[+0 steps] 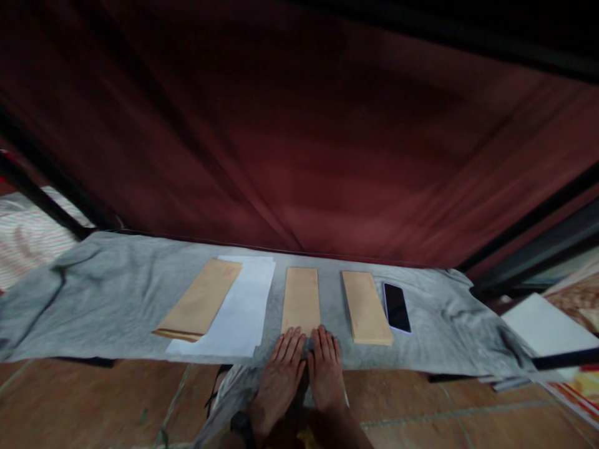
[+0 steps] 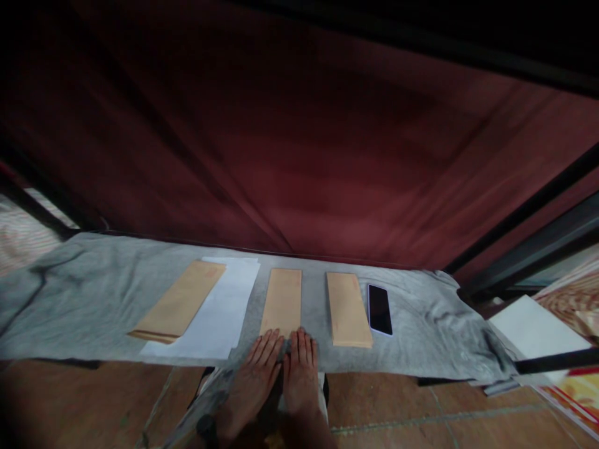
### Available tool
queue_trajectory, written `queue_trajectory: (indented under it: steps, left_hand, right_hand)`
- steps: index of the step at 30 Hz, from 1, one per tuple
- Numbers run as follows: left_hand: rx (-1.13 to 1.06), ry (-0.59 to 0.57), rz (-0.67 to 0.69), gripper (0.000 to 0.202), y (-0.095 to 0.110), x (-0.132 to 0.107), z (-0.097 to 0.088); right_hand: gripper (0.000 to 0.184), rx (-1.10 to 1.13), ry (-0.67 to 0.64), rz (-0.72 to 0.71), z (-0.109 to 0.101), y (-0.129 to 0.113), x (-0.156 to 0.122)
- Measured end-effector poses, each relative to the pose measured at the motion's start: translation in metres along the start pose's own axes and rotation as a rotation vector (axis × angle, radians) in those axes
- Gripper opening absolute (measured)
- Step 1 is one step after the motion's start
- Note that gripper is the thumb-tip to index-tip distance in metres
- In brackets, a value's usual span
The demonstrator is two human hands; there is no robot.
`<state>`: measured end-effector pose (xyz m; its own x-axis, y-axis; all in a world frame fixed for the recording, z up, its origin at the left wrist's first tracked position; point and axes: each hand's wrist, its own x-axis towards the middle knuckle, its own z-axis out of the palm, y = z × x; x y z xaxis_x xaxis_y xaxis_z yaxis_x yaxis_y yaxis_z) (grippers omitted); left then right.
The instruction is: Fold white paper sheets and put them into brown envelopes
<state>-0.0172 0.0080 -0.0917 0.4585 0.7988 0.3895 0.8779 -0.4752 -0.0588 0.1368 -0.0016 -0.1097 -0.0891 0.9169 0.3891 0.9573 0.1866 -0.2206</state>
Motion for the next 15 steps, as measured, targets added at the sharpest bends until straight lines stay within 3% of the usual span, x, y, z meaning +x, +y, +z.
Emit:
queue_trajectory:
  steps: [9,15]
  left_hand:
    - [-0.038,-0.067,-0.014,0.061,-0.001,0.0,0.007]
    - [-0.074,-0.067,-0.053,0.059,-0.001,0.001,0.003]
  right_hand:
    - [0.045,0.064,-0.094,-0.057,-0.011,-0.011,0.014]
    - [0.047,0.035,-0.063,-0.004,-0.008,-0.006,0.01]
